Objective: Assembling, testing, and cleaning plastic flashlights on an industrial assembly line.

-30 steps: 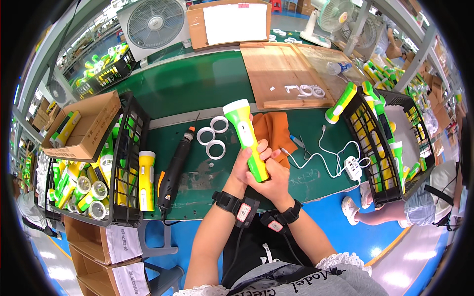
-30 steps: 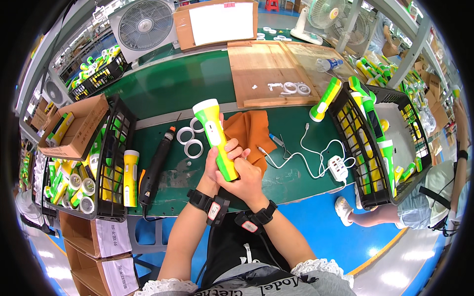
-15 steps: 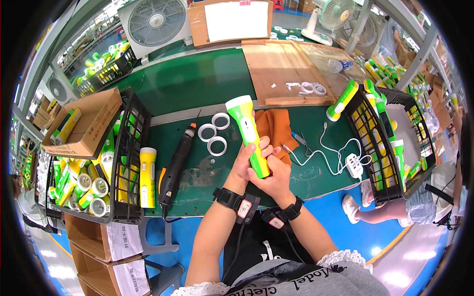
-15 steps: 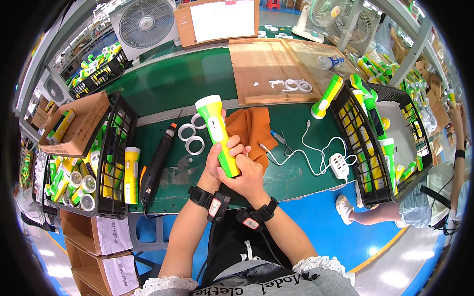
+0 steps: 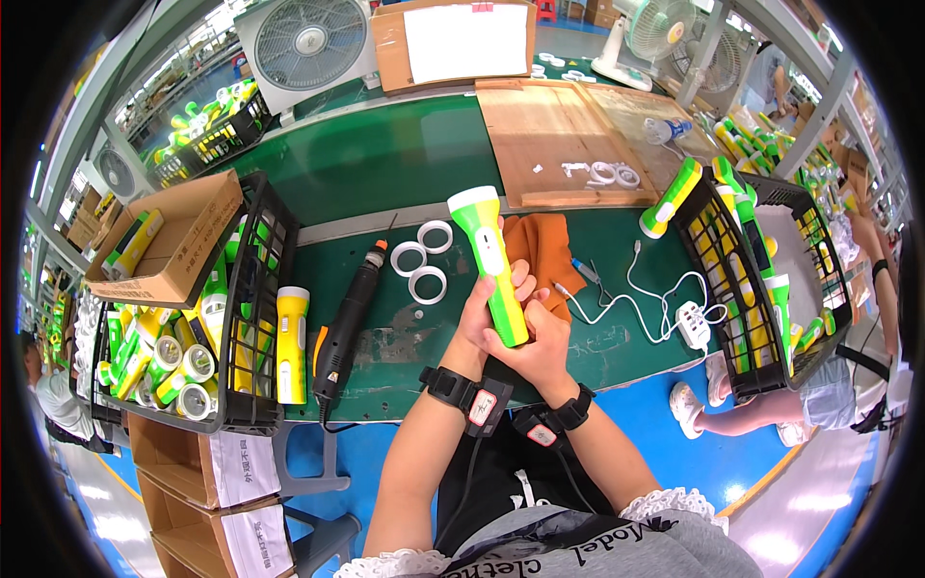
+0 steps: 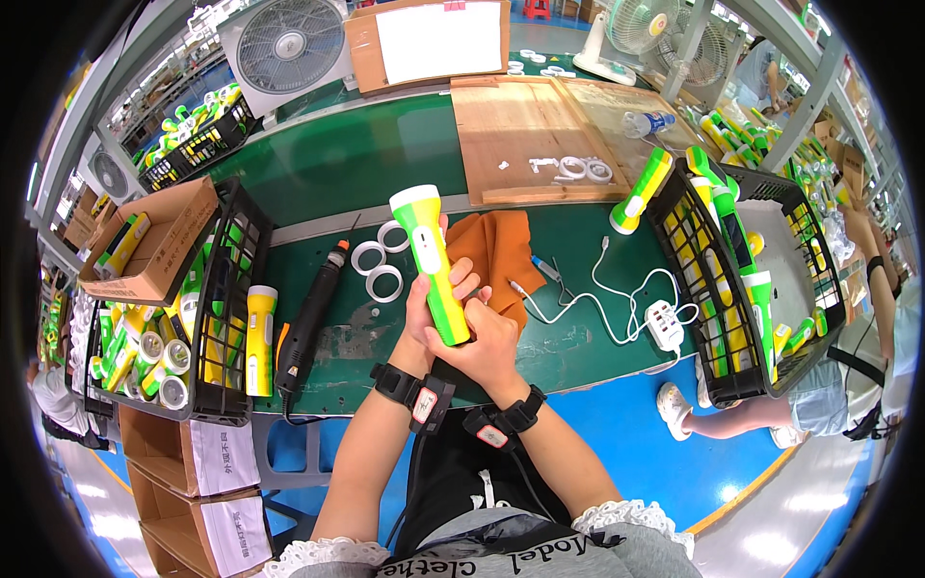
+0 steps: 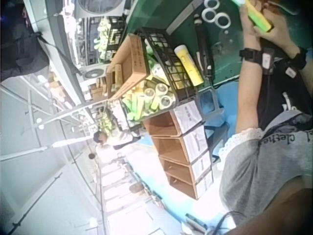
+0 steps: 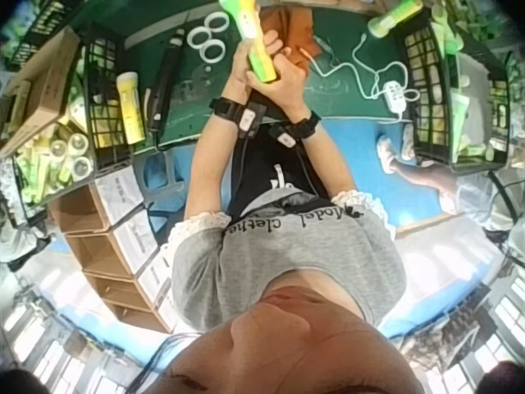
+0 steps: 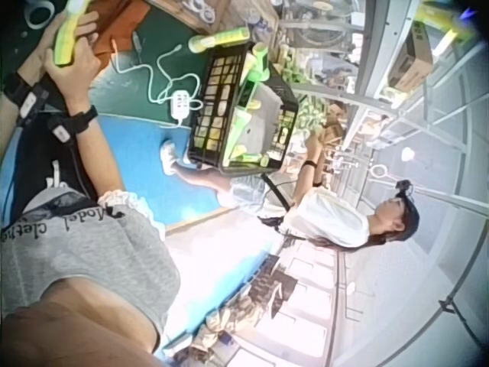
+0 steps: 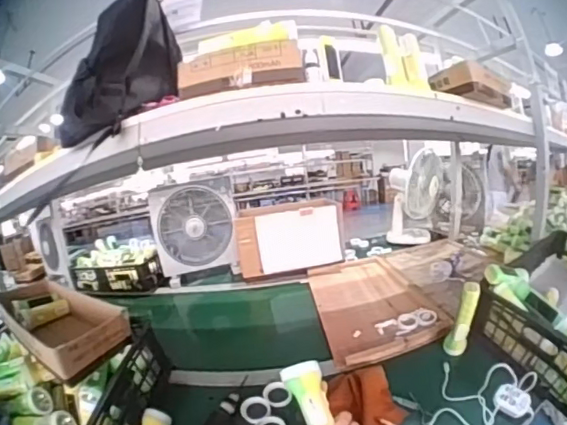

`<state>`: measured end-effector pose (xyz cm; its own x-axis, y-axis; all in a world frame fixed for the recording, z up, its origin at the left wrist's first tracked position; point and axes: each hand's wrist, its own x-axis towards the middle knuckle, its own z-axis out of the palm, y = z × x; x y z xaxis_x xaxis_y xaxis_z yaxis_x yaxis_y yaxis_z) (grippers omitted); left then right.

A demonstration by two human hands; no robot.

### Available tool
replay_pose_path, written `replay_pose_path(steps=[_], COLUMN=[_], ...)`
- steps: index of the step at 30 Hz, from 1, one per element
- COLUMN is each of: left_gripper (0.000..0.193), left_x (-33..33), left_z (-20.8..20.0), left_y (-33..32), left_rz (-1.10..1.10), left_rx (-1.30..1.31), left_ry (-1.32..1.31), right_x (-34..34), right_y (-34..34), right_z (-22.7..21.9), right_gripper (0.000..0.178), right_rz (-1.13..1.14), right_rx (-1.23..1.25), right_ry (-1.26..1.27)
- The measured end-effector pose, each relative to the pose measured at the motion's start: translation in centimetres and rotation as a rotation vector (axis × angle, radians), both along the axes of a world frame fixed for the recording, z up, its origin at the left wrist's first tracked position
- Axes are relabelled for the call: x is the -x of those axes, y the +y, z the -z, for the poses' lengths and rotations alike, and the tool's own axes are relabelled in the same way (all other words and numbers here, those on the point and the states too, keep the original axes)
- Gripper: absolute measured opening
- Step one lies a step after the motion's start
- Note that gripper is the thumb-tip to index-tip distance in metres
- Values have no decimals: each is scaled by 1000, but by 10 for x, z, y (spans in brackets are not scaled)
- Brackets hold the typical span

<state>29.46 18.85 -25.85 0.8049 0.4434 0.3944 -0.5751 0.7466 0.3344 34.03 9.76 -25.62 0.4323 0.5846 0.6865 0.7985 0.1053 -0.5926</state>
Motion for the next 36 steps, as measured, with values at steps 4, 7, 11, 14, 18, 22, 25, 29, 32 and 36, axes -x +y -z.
replay_pose_path(steps=[4,7,11,14,18,22,25,29,32,36], left_gripper=[72,68,61,56,51,54,60,61,59,57], left_x=[-2,-2,-2,-1,-4,-6,-2,-4,-4,-6], left_z=[-1,4,0,0,-15,-17,-1,5,3,-6], left_y=[1,3,1,0,4,0,8,10,9,5], left_rz=[-7,-5,-74,-166,-107,-308,-351,-337,-327,-252], left_rx=[-17,20,25,-10,128,-112,-171,-115,-139,-53], left_ry=[2,-7,61,288,183,347,370,366,336,264], right_x=[-1,0,-1,-3,-11,-15,-16,-13,-13,-13], right_y=[3,4,3,4,5,9,6,5,4,5], right_z=[1,-2,0,5,5,13,5,0,0,2], right_gripper=[46,48,43,35,29,50,58,59,61,50], right_rz=[-40,-63,-53,-69,-315,-419,-591,-587,-596,-455], right_rx=[-62,-68,-61,16,2,83,28,12,20,-26], right_ry=[63,34,34,272,875,1172,1323,1317,1287,1151])
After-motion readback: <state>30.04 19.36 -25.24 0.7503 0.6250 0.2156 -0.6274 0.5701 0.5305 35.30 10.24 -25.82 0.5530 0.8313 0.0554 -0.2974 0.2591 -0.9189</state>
